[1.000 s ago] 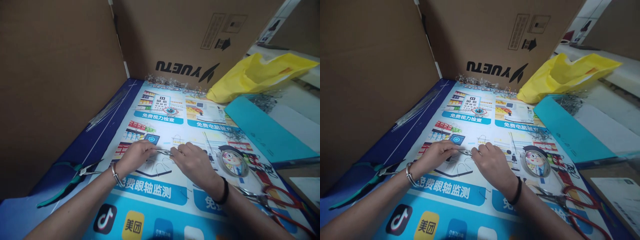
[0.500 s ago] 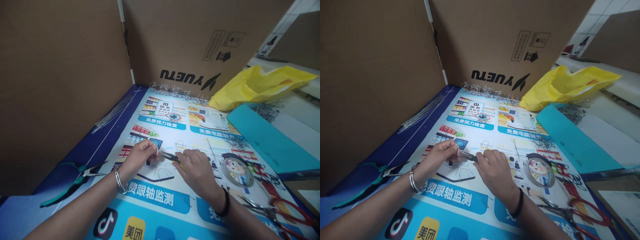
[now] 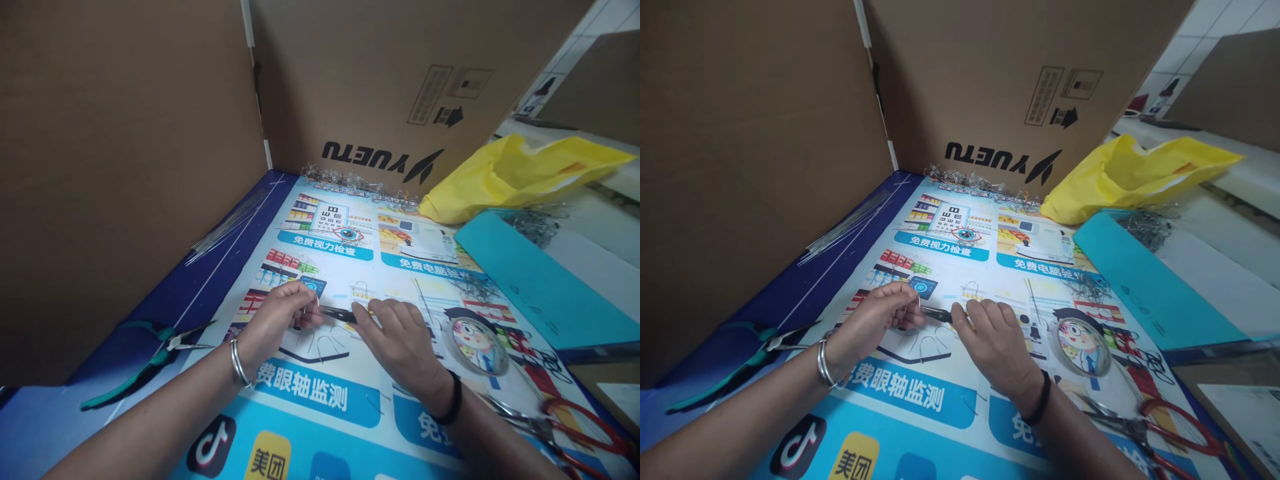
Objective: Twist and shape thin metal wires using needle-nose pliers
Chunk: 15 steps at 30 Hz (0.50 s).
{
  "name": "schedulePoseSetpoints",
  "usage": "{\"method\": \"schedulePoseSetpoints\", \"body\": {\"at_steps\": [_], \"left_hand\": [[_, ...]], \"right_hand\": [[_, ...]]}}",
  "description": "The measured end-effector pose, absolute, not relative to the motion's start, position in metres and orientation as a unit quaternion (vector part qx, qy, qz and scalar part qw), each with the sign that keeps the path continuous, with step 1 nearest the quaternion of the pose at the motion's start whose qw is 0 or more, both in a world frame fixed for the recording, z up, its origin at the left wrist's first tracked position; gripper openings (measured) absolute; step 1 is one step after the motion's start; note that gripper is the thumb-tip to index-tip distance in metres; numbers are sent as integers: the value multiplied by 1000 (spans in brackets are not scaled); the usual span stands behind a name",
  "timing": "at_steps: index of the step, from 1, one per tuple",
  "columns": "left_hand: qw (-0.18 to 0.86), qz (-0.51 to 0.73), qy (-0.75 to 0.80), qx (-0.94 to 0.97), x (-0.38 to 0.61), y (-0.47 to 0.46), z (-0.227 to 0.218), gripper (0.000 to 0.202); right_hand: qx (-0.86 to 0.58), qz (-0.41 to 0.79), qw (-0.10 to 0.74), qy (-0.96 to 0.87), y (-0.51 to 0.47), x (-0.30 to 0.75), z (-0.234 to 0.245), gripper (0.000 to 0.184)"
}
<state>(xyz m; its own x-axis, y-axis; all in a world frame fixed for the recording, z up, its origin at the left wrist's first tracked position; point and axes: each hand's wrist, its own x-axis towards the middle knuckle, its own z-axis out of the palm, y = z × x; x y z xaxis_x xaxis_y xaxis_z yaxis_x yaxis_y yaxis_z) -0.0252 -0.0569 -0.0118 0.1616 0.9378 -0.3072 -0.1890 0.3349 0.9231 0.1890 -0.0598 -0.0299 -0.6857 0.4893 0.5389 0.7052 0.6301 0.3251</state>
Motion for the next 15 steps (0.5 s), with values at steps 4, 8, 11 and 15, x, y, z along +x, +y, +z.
{"method": "schedulePoseSetpoints", "body": {"at_steps": [4, 8, 11, 15], "left_hand": [[672, 426, 484, 364, -24, -58, -12, 18], [687, 424, 479, 345, -24, -58, -13, 18], [699, 423, 472, 333, -24, -57, -14, 18], [705, 422, 473, 320, -24, -58, -14, 17]], "right_hand": [[-329, -268, 202, -883, -59, 189, -30, 20], [-321, -265, 201, -887, -59, 190, -30, 21], [-320, -262, 199, -889, -60, 191, -30, 21], [-316, -258, 199, -891, -60, 191, -30, 22]]}}
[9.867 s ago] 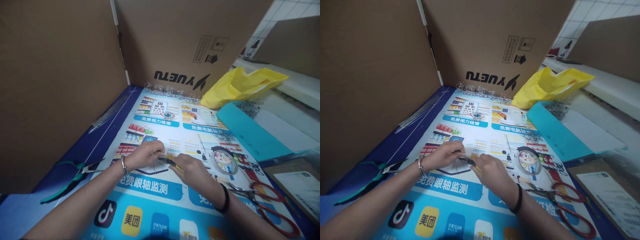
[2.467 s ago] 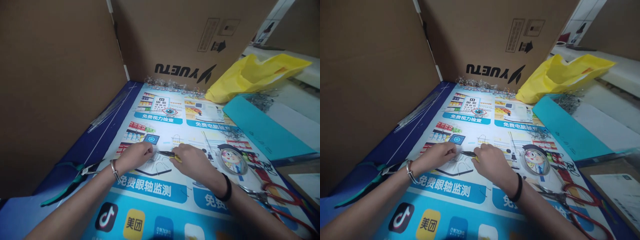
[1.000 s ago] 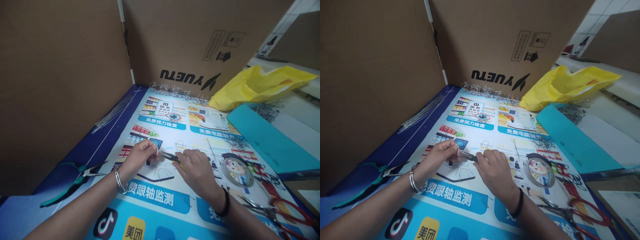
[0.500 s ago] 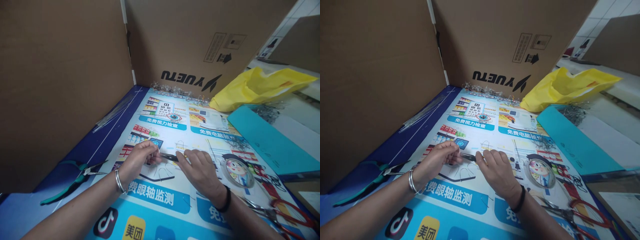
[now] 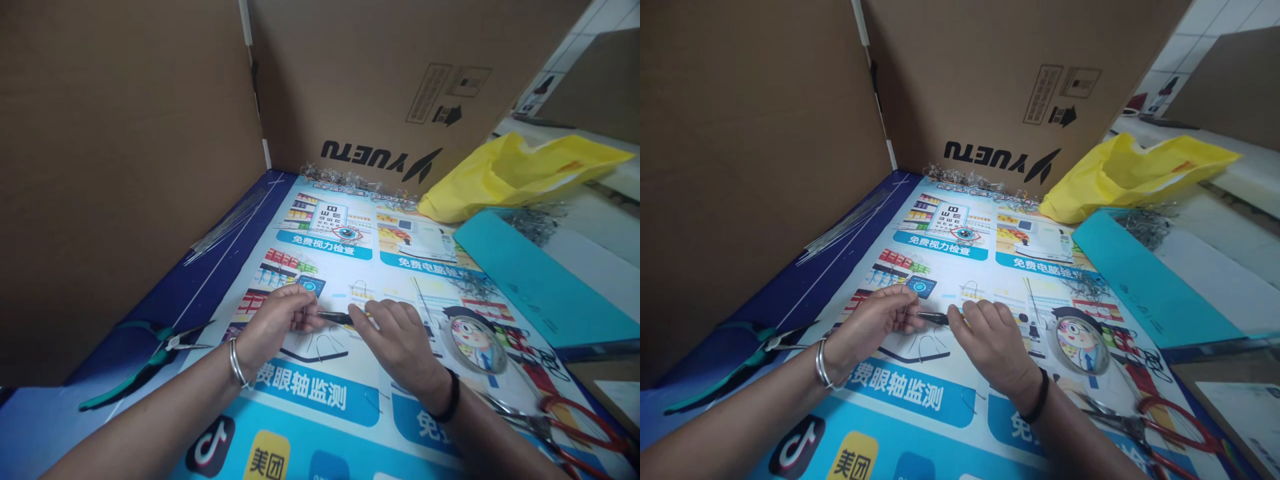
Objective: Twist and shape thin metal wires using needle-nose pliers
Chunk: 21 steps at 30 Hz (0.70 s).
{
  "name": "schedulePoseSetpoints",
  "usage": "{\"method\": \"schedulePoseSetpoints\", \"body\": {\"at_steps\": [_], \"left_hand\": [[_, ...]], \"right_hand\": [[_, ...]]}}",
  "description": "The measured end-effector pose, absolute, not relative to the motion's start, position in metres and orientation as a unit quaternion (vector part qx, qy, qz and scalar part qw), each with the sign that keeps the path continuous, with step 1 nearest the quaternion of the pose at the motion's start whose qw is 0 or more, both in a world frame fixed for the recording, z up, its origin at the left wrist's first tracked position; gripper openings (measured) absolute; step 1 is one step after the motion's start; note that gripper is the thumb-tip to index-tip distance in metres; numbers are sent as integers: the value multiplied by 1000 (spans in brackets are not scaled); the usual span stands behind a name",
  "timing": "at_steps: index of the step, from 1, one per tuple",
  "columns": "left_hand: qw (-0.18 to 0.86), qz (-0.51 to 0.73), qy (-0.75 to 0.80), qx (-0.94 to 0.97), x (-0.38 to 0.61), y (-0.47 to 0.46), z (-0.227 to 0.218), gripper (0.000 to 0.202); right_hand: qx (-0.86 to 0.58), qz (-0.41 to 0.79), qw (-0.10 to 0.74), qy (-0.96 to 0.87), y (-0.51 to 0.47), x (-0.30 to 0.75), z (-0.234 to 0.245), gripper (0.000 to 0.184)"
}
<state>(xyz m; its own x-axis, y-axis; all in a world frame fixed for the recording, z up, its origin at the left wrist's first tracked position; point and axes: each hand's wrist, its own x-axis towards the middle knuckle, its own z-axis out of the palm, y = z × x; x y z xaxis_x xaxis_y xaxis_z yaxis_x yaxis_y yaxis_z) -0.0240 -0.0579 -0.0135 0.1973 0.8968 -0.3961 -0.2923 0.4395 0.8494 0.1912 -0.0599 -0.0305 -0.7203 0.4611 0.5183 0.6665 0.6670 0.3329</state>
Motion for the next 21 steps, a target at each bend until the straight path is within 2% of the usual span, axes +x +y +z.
{"method": "schedulePoseSetpoints", "body": {"at_steps": [21], "left_hand": [[697, 409, 469, 357, -26, -59, -16, 18]], "right_hand": [[-313, -234, 193, -900, -59, 192, -29, 21]]}}
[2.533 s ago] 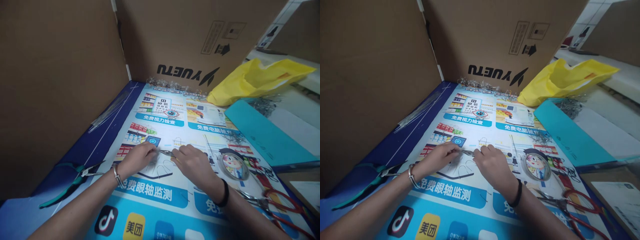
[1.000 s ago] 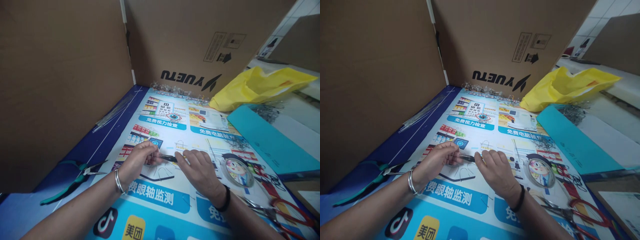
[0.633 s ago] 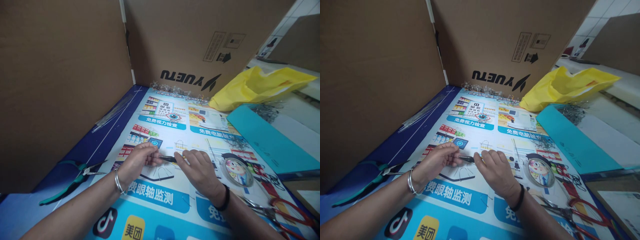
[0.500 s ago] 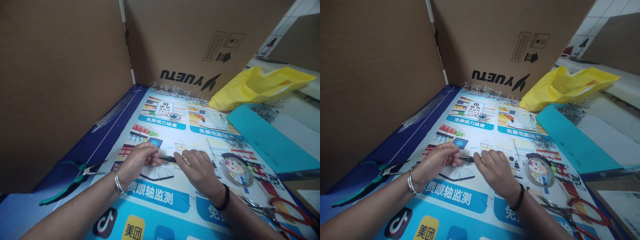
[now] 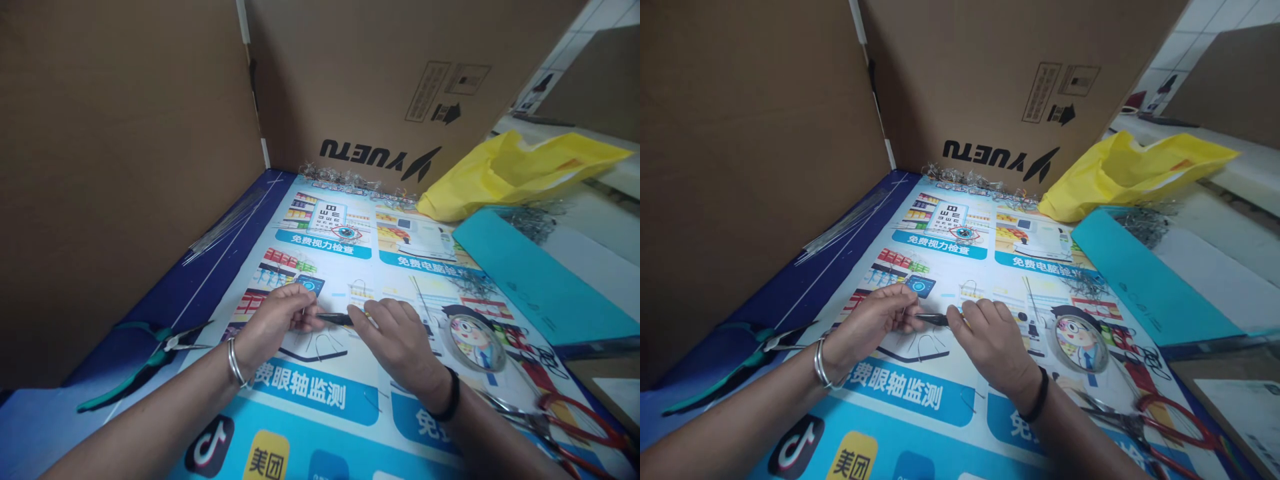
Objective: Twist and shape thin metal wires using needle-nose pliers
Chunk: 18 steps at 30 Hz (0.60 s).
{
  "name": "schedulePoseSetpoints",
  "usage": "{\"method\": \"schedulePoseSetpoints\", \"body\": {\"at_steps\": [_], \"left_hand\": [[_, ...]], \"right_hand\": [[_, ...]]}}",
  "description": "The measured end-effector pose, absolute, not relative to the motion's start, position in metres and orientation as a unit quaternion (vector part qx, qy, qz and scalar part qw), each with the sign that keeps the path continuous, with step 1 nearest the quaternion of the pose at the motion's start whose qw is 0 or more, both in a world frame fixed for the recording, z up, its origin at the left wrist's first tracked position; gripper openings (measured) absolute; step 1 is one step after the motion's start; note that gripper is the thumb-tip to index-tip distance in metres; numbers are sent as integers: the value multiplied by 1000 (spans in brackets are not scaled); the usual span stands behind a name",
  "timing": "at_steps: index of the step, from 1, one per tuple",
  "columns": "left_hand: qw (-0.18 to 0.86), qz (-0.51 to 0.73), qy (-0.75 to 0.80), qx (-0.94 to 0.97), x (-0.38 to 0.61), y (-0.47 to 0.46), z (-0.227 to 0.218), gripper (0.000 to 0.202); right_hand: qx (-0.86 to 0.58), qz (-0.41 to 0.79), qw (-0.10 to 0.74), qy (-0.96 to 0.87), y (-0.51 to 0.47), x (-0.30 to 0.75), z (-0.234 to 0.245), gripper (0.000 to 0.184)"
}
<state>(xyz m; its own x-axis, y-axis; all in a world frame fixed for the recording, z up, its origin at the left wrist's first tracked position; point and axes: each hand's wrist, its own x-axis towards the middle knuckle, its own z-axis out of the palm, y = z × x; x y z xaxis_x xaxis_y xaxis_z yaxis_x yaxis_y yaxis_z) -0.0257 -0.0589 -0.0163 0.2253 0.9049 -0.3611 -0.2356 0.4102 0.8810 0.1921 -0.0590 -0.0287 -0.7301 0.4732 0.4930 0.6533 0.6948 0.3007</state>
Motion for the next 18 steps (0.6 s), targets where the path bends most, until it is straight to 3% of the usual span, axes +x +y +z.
{"method": "schedulePoseSetpoints", "body": {"at_steps": [9, 18], "left_hand": [[667, 427, 455, 406, -25, -59, -15, 20], [588, 406, 446, 539, -32, -53, -18, 18]], "right_hand": [[-342, -191, 180, -903, -56, 191, -30, 16], [-368, -44, 182, -911, -56, 191, -27, 17]]}}
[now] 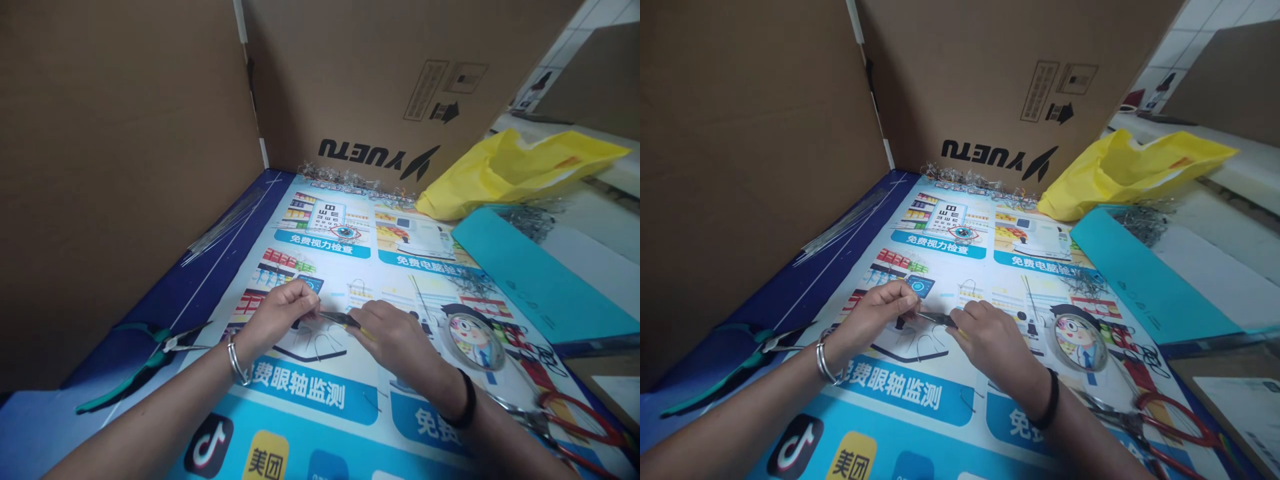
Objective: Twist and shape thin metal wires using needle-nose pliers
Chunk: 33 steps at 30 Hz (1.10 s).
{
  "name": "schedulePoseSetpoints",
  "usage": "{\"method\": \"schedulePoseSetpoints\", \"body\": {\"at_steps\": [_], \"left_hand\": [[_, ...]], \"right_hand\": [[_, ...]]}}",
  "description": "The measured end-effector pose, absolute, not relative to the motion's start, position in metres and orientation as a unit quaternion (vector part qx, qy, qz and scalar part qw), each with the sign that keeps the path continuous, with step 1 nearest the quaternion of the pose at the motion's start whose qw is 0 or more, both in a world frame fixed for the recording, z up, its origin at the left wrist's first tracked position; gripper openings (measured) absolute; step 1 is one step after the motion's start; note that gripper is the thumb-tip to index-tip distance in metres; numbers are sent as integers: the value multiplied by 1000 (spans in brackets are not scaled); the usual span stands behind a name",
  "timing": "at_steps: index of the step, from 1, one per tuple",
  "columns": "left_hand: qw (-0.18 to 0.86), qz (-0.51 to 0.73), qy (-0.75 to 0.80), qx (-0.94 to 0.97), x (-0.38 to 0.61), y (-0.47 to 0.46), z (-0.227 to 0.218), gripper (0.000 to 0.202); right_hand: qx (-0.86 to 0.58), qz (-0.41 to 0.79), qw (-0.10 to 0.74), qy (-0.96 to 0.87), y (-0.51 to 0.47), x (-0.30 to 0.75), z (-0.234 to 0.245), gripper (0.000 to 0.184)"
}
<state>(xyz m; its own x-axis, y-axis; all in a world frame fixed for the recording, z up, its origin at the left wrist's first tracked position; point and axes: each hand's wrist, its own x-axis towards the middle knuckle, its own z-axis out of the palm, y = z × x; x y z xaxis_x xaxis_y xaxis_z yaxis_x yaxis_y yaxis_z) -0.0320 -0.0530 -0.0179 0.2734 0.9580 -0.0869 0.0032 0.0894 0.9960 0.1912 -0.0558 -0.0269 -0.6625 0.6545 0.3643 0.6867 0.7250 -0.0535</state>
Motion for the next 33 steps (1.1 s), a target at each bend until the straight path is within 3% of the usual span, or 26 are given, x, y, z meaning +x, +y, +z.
{"method": "schedulePoseSetpoints", "body": {"at_steps": [7, 11, 23, 33], "left_hand": [[558, 375, 444, 592, -34, -53, -20, 20], [583, 367, 469, 553, -32, -53, -17, 22], [576, 372, 547, 480, -26, -51, -19, 15], [646, 406, 533, 366, -16, -62, -13, 20]], "right_hand": [[-393, 63, 143, -906, -54, 194, -25, 13], [-396, 59, 140, -906, -54, 193, -27, 13], [-374, -128, 235, -888, -54, 191, -29, 18], [-300, -260, 184, -899, -66, 186, -23, 23]]}}
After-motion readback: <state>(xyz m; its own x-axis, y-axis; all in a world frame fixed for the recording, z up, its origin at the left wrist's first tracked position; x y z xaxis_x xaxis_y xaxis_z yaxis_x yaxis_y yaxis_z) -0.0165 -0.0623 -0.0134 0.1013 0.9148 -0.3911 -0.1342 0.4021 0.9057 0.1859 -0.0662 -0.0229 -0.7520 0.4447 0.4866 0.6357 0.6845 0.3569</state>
